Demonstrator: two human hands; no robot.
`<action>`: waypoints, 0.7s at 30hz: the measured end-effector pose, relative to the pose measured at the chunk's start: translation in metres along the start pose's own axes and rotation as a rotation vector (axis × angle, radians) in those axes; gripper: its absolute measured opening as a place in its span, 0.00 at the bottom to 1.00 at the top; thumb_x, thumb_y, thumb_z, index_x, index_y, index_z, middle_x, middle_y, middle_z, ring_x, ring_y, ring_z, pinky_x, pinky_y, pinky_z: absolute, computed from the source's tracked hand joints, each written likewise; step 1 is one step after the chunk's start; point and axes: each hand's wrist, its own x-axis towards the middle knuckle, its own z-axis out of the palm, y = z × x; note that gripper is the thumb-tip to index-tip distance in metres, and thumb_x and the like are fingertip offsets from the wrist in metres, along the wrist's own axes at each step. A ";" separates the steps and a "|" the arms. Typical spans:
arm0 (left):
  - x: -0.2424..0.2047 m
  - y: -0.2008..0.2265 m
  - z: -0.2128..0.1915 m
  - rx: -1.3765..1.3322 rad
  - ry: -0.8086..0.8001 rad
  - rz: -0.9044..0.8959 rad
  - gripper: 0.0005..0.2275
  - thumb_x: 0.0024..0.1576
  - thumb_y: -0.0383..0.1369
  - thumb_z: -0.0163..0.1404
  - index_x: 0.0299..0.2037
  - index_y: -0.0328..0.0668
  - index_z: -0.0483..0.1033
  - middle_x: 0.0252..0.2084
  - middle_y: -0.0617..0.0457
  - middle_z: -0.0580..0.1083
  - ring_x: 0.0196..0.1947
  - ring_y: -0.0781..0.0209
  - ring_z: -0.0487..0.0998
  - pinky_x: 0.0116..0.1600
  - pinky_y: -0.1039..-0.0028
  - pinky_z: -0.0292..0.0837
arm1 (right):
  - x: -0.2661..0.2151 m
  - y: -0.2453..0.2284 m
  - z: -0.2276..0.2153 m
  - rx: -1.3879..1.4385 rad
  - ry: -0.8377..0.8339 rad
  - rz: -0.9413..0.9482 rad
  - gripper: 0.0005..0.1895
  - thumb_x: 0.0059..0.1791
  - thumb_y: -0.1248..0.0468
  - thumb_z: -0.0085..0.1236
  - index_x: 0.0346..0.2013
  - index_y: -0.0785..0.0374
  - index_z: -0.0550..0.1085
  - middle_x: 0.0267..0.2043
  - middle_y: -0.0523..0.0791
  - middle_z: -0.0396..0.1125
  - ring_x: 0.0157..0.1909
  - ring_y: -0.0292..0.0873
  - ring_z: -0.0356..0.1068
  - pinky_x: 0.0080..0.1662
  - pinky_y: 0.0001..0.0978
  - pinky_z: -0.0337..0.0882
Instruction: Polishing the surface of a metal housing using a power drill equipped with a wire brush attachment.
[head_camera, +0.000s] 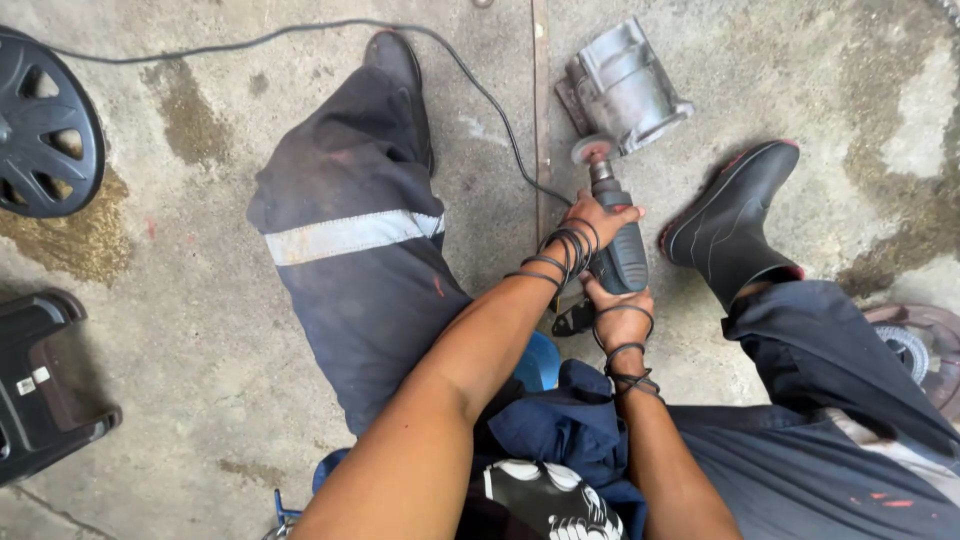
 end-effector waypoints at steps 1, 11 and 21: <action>-0.003 0.006 -0.003 -0.003 0.004 0.012 0.41 0.40 0.62 0.55 0.56 0.38 0.63 0.58 0.41 0.75 0.64 0.45 0.73 0.66 0.63 0.69 | -0.001 -0.003 -0.002 0.009 0.006 -0.019 0.39 0.36 0.42 0.73 0.51 0.65 0.77 0.50 0.55 0.74 0.57 0.57 0.70 0.56 0.56 0.71; -0.004 0.003 0.008 0.003 -0.023 0.002 0.40 0.43 0.61 0.54 0.57 0.37 0.62 0.57 0.39 0.75 0.63 0.45 0.74 0.66 0.63 0.70 | -0.008 0.006 -0.008 -0.015 0.013 -0.019 0.38 0.37 0.42 0.72 0.50 0.67 0.77 0.48 0.56 0.74 0.57 0.58 0.71 0.56 0.56 0.71; -0.020 0.017 -0.006 -0.053 -0.027 -0.011 0.43 0.42 0.63 0.53 0.59 0.33 0.62 0.60 0.37 0.73 0.64 0.44 0.72 0.67 0.62 0.67 | -0.009 -0.009 -0.013 -0.026 0.081 -0.062 0.35 0.38 0.41 0.72 0.48 0.63 0.75 0.45 0.56 0.75 0.54 0.60 0.72 0.54 0.57 0.71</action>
